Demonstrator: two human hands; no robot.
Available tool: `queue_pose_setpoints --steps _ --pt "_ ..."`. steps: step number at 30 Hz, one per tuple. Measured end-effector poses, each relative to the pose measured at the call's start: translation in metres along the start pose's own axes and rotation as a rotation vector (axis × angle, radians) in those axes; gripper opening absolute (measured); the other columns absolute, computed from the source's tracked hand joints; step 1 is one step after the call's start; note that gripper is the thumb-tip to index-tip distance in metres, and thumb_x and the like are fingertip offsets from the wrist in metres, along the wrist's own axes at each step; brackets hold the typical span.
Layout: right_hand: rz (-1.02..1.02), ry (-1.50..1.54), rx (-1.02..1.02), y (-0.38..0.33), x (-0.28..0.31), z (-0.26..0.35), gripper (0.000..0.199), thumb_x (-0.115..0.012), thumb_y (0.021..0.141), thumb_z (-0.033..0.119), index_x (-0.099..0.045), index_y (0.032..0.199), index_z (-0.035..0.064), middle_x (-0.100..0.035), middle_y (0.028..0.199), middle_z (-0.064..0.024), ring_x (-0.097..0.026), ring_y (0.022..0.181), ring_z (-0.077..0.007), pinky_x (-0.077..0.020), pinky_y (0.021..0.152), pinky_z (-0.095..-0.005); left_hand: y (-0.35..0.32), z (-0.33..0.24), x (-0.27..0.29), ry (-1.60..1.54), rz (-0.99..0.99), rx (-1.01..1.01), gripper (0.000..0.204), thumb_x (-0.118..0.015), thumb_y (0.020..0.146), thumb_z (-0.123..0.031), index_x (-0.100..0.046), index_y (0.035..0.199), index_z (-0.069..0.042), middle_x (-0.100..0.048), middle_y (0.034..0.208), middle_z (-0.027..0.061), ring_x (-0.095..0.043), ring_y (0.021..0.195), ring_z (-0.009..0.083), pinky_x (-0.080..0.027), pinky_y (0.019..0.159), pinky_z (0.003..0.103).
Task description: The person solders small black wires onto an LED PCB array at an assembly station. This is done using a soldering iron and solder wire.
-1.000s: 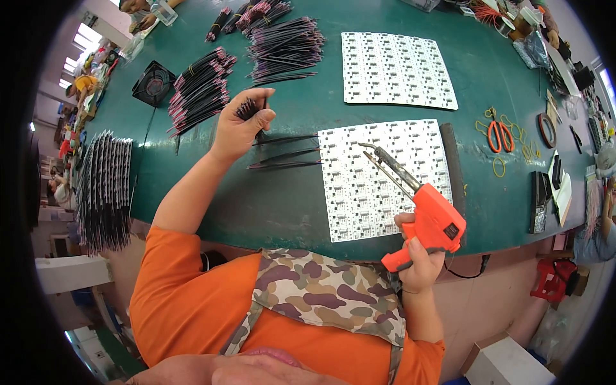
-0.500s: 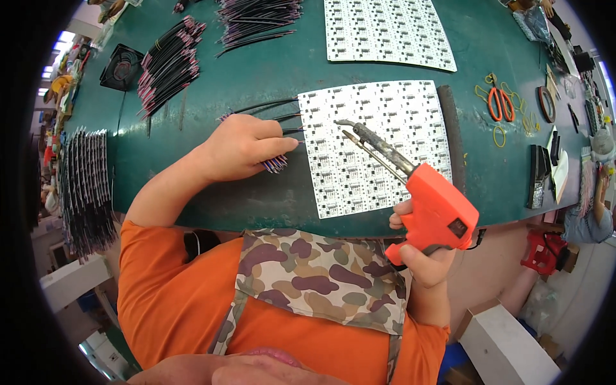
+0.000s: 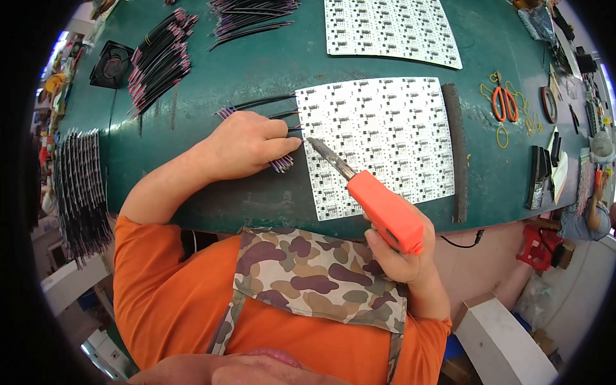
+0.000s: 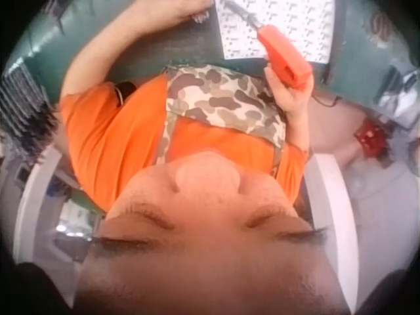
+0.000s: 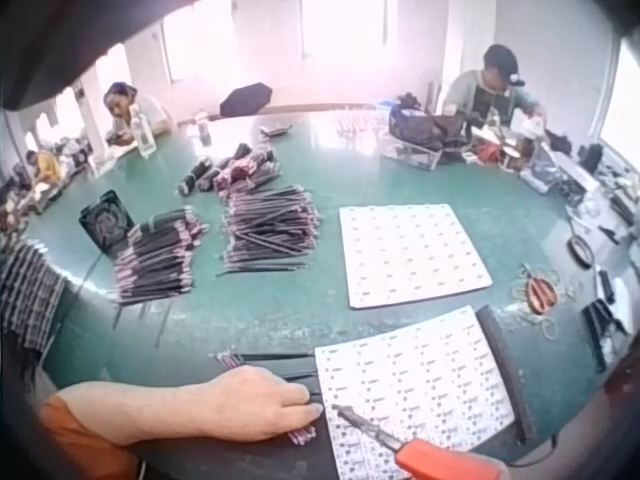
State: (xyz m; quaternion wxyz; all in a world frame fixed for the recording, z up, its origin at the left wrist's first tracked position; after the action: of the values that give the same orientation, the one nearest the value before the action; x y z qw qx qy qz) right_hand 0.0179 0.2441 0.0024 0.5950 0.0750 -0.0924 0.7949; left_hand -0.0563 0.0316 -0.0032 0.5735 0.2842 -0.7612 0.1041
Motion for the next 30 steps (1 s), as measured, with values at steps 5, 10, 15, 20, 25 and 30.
queue_pose_setpoints --steps 5,10,15,20,25,30 --pt "0.011 -0.09 0.091 0.007 -0.004 0.008 0.027 -0.065 0.074 -0.002 -0.064 0.101 -0.0043 -0.064 0.088 -0.0122 -0.062 0.073 -0.0225 -0.05 0.07 -0.0316 0.001 0.001 0.0 -0.029 0.003 -0.016 0.024 -0.066 0.074 -0.01 -0.065 0.098 -0.008 -0.054 0.075 0.0062 -0.06 0.063 0.0268 -0.048 0.053 0.04" --pt "0.04 -0.118 0.139 0.007 -0.005 0.01 0.029 -0.066 0.074 -0.001 -0.064 0.102 -0.0038 -0.064 0.087 -0.0118 -0.062 0.072 -0.0245 -0.0501 0.07 -0.0321 0.001 0.002 -0.001 -0.04 0.014 -0.011 0.023 -0.066 0.073 -0.009 -0.065 0.097 -0.008 -0.055 0.075 0.0066 -0.059 0.062 0.0273 -0.048 0.054 0.04" --pt "0.04 -0.19 0.125 0.005 -0.005 0.014 0.032 -0.068 0.074 0.002 -0.063 0.106 -0.0037 -0.066 0.093 -0.0142 -0.066 0.079 -0.0282 -0.0521 0.075 -0.0334 0.003 0.001 0.001 -0.036 0.021 -0.018 0.023 -0.066 0.073 -0.008 -0.065 0.096 -0.008 -0.054 0.074 0.0068 -0.059 0.063 0.0275 -0.048 0.053 0.04" --pt "0.036 -0.282 0.196 0.003 -0.004 0.015 0.035 -0.069 0.074 0.003 -0.063 0.108 -0.004 -0.067 0.099 -0.0167 -0.066 0.081 -0.0301 -0.0528 0.076 -0.0345 0.004 0.001 0.002 -0.032 0.035 -0.015 0.023 -0.066 0.073 -0.008 -0.065 0.096 -0.008 -0.054 0.074 0.0067 -0.059 0.063 0.0274 -0.048 0.053 0.04" --pt "0.052 -0.248 0.192 -0.004 0.0 0.014 0.036 -0.07 0.073 0.004 -0.064 0.108 -0.0043 -0.066 0.104 -0.019 -0.067 0.08 -0.0315 -0.0529 0.074 -0.0355 0.007 0.003 -0.001 -0.039 0.128 0.038 0.01 -0.056 0.08 -0.014 -0.063 0.085 -0.008 -0.059 0.08 0.0081 -0.064 0.071 0.029 -0.052 0.062 0.042" --pt "-0.018 -0.188 0.085 -0.008 0.004 0.003 0.035 -0.07 0.072 0.003 -0.065 0.106 -0.0045 -0.067 0.1 -0.0188 -0.066 0.077 -0.0315 -0.0527 0.072 -0.0351 0.006 0.007 -0.003 -0.09 0.16 0.052 0.014 -0.057 0.08 -0.012 -0.066 0.091 -0.008 -0.061 0.082 0.0073 -0.064 0.077 0.0287 -0.052 0.065 0.042"
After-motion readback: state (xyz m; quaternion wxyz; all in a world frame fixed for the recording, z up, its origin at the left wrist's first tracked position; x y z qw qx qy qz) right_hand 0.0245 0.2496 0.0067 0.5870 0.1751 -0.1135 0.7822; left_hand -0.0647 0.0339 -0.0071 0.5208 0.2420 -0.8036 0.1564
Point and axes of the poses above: each hand's wrist, its own y-axis towards the middle knuckle, its own x-axis out of the back of the hand, z = x × y, the point moved 9 cm from there along y, towards the middle knuckle
